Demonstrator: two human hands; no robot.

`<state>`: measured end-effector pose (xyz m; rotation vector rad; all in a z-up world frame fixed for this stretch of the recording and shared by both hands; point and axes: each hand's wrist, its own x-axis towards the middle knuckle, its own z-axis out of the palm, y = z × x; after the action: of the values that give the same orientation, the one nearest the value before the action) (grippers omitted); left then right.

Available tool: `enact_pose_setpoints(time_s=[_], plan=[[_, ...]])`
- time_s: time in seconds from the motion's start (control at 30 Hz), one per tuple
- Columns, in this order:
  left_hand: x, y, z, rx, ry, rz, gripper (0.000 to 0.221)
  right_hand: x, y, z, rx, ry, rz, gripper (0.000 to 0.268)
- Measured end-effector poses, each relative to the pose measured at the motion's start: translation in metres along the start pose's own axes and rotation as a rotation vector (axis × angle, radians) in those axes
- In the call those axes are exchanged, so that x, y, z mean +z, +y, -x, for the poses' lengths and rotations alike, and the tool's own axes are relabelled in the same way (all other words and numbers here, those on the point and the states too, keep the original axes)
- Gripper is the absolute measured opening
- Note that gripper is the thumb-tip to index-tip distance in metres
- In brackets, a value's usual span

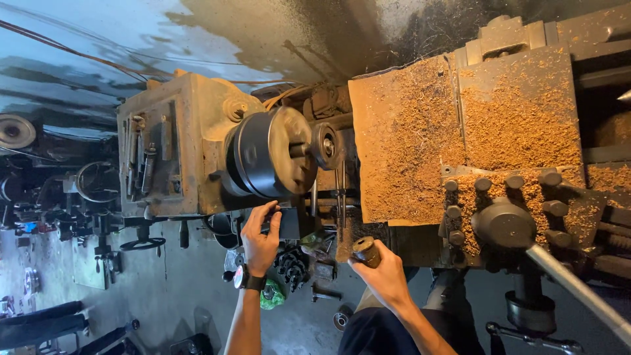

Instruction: The person uses a lathe and related tools to machine a metal part in a workshop.

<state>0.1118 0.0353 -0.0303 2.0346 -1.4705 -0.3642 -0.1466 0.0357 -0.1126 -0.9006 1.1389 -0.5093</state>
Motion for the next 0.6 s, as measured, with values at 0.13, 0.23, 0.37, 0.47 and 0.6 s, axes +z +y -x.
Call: enact_pose_setpoints(time_s=[0.13, 0.23, 0.37, 0.47, 0.6], plan=[[-0.001, 0.001, -0.002, -0.001, 0.01, -0.013, 0.021, 0.002, -0.001, 0.001, 0.0, 0.004, -0.002, 0.029], [-0.002, 0.002, -0.007, 0.028, 0.034, -0.037, 0.021, 0.002, 0.0, 0.0, -0.004, 0.012, -0.004, 0.029], [-0.001, 0.008, -0.022, 0.182, 0.121, -0.146, 0.027, 0.004, 0.003, 0.0, -0.013, 0.017, -0.005, 0.027], [0.004, 0.009, -0.031, 0.25, 0.15, -0.168, 0.032, 0.006, 0.008, -0.001, -0.022, 0.022, 0.005, 0.026], [0.019, 0.008, -0.028, 0.243, 0.135, -0.081, 0.031, 0.007, 0.009, -0.006, -0.032, 0.041, 0.046, 0.025]])
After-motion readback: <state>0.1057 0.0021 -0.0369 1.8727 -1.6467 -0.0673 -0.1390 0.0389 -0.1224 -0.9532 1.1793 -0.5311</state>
